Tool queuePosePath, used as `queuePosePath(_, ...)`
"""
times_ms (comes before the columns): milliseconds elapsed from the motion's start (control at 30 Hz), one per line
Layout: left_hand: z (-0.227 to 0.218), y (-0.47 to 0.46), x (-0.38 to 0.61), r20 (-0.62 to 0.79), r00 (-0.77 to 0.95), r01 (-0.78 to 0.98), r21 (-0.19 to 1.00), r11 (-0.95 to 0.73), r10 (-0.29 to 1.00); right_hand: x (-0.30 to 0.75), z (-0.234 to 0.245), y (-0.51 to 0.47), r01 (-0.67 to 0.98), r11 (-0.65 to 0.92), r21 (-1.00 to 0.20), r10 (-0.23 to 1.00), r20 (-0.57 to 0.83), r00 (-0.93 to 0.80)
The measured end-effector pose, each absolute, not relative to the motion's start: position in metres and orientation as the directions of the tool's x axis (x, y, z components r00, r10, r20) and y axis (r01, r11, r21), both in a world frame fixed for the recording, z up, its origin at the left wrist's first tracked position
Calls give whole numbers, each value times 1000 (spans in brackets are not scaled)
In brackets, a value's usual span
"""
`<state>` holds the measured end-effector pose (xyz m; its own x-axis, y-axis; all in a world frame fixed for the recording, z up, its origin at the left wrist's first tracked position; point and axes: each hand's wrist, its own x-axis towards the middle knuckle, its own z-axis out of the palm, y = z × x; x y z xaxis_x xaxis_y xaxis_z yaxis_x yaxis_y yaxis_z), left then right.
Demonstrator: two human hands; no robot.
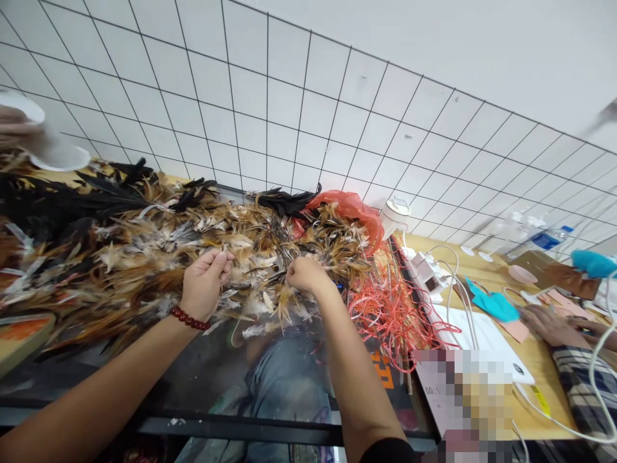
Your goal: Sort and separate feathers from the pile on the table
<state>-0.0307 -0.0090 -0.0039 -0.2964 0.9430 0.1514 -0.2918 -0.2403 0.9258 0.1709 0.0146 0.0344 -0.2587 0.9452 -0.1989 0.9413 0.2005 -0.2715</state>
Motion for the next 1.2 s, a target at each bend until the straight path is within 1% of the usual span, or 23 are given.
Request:
queuePosePath(100, -3, -9, -31, 163, -307, -274, 929, -251, 938, 180, 42, 15, 855, 285, -433, 900, -185, -394)
queuePosePath(167, -3, -9, -31, 162, -310, -265, 931, -249, 937, 188, 48, 14, 814, 308, -493, 894, -142, -424)
queuePosePath(200, -4, -8, -31, 159, -311, -262, 933, -245, 937, 191, 50, 14, 823, 302, -481, 908, -118, -402)
queuePosePath(233, -4, -8, -31, 156, -311, -260, 935, -242, 938, 193, 51, 14, 853, 283, -439, 928, -98, -359)
queuePosePath(300, -3, -8, -31, 152, -312, -261, 936, -238, 938, 194, 52, 13, 927, 218, -304, 966, -69, -249)
queuePosePath(333, -3, -8, -31, 151, -313, -264, 935, -239, 938, 193, 52, 12, 950, 187, -251, 976, -57, -208)
queuePosePath(367, -2, -7, -30, 151, -315, -269, 933, -240, 937, 190, 51, 11, 959, 169, -226, 982, -49, -185)
queuePosePath(500, 1, -9, -29, 154, -309, -281, 928, -244, 939, 171, 44, 9, 957, 157, -242, 983, -54, -175)
queuePosePath(600, 1, -11, -29, 188, -302, -259, 928, -270, 935, 158, 38, 8, 972, 124, -198, 985, -94, -145)
queuePosePath(667, 0, -13, -29, 208, -298, -243, 927, -285, 932, 156, 35, 9, 969, 130, -208, 980, -122, -158)
queuePosePath(700, 1, -13, -28, 200, -289, -244, 930, -275, 936, 158, 35, 11, 959, 144, -246, 975, -134, -180)
queuePosePath(733, 2, -12, -28, 176, -270, -253, 935, -247, 947, 162, 36, 12, 937, 164, -310, 967, -136, -214)
queuePosePath(800, 9, -8, -24, 90, -200, -271, 952, -143, 976, 171, 42, 14, 845, 201, -496, 953, -103, -286)
queuePosePath(867, 22, -1, -17, 15, -121, -242, 969, -44, 993, 181, 49, 14, 685, 223, -693, 944, -21, -328)
queuePosePath(933, 39, 8, -6, 44, -102, -199, 978, -64, 994, 186, 57, 13, 476, 222, -851, 945, 69, -319)
queuePosePath(967, 48, 11, 1, 65, -85, -198, 977, -80, 994, 187, 61, 11, 367, 211, -906, 949, 101, -298)
queuePosePath(1033, 64, 16, 15, 80, -16, -228, 970, -81, 997, 187, 67, 8, 187, 194, -963, 957, 144, -254)
queuePosePath(1067, 70, 18, 22, 82, 15, -247, 966, -76, 997, 187, 69, 7, 134, 206, -969, 957, 171, -235)
queuePosePath(1133, 79, 18, 35, 79, 58, -271, 961, -61, 995, 186, 73, 5, 106, 287, -952, 945, 263, -195)
queuePosePath(1200, 83, 16, 45, 79, 62, -266, 962, -60, 995, 187, 75, 4, 143, 393, -908, 917, 378, -126)
